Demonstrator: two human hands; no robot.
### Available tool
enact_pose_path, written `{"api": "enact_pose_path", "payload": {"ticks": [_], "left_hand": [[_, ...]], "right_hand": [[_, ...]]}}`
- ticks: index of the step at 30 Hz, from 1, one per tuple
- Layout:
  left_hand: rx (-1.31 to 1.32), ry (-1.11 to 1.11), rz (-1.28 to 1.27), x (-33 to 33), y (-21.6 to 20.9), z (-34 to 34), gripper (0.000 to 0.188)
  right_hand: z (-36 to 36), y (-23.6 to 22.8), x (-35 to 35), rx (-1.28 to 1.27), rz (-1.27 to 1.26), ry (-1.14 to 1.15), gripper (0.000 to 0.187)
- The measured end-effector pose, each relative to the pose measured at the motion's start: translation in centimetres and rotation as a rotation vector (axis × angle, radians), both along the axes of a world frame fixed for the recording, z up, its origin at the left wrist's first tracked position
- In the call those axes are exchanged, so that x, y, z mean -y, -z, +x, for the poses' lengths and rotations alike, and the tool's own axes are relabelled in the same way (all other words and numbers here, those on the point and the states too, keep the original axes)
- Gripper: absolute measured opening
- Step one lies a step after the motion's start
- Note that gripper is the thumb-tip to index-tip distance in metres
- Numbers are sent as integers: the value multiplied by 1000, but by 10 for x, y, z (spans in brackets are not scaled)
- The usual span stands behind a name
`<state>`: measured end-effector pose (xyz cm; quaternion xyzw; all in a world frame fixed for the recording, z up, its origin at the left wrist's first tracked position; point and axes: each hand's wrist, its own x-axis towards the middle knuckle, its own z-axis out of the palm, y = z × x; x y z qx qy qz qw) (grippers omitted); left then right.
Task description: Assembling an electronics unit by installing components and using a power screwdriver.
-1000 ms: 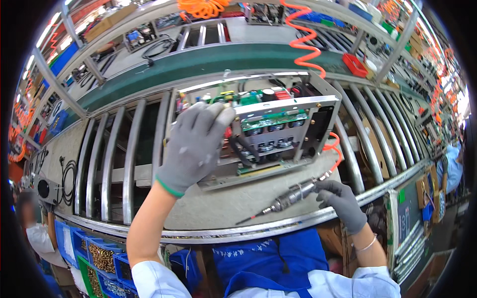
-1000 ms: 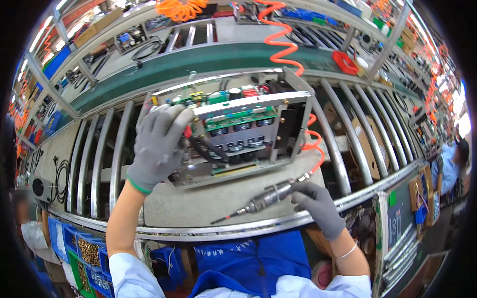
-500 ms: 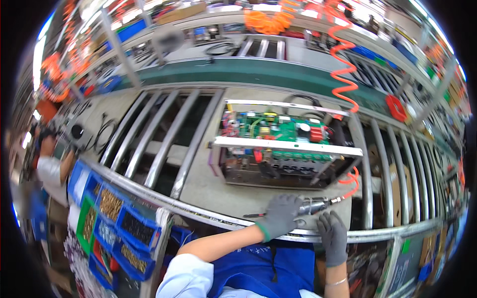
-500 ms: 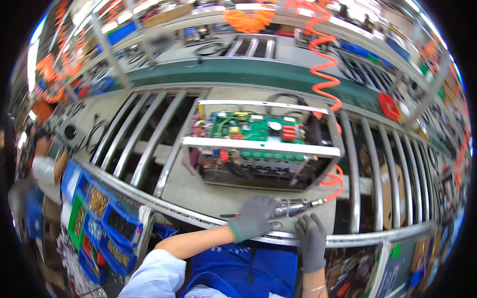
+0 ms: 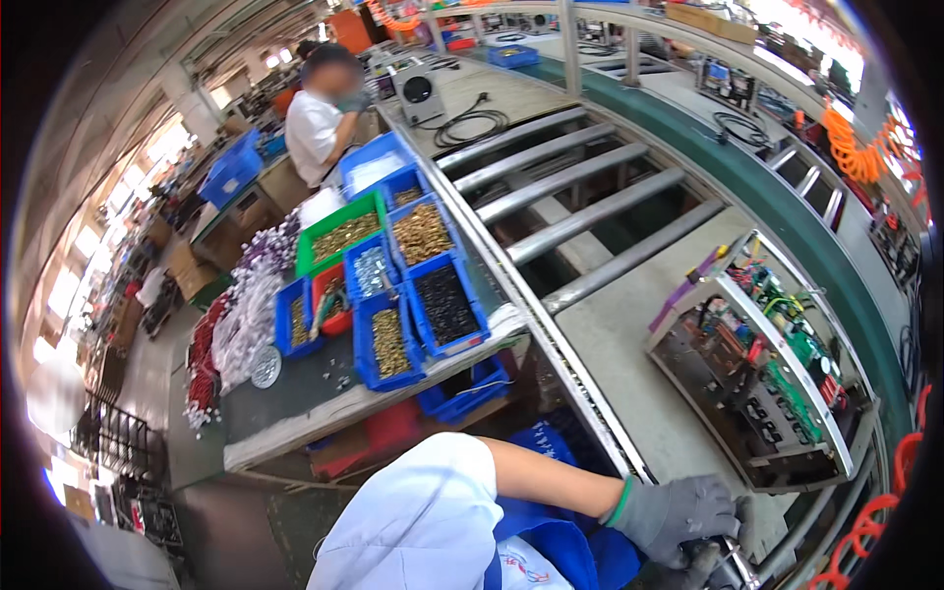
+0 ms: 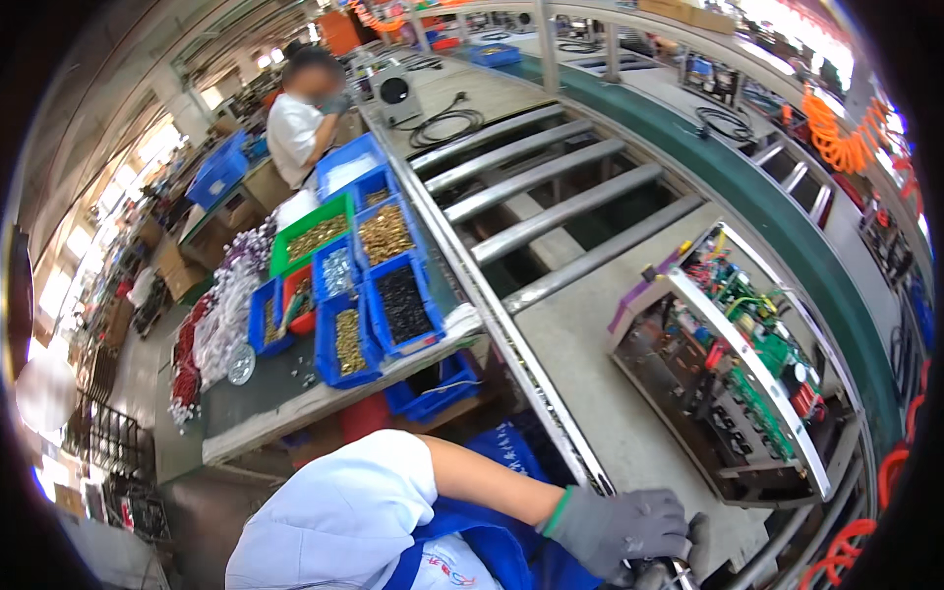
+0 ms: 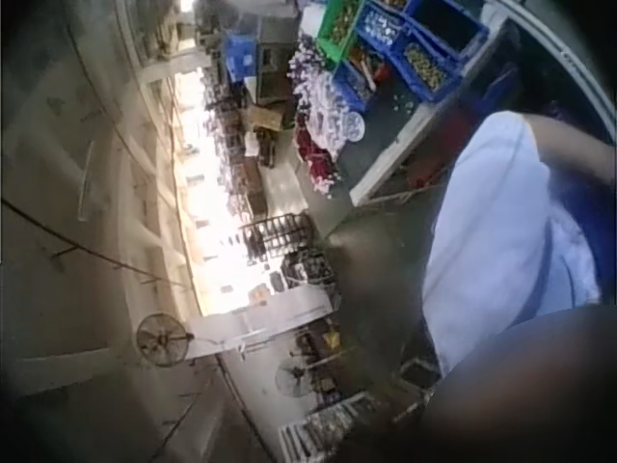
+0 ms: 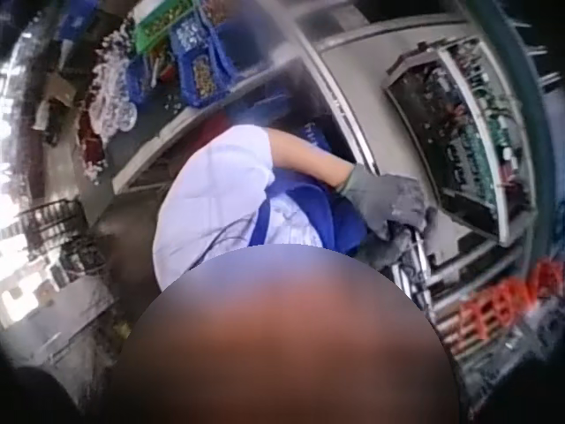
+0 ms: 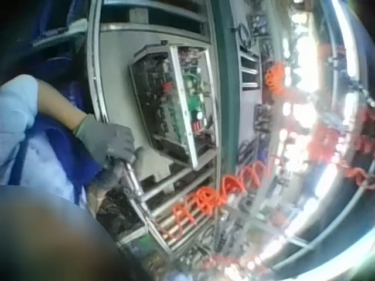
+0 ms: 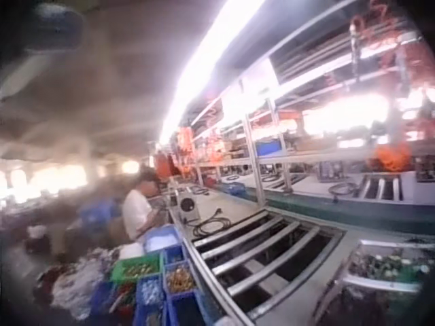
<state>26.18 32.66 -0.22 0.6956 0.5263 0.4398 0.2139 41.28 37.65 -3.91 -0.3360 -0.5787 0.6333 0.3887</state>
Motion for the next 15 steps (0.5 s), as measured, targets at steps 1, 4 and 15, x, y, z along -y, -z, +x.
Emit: {"api": "enact_pose_path", "payload": {"ticks": [1, 4, 15], "left_hand": [[-116, -141, 112, 15, -6, -12, 66], [-315, -475, 24, 80, -25, -70, 44], [-978, -1128, -1244, 275, -25, -216, 27]], "right_hand": [[-2, -9, 0, -4, 42, -25, 28], [-12, -39, -9, -24, 151, -59, 29], [-54, -36, -45, -218, 55, -89, 36]]}}
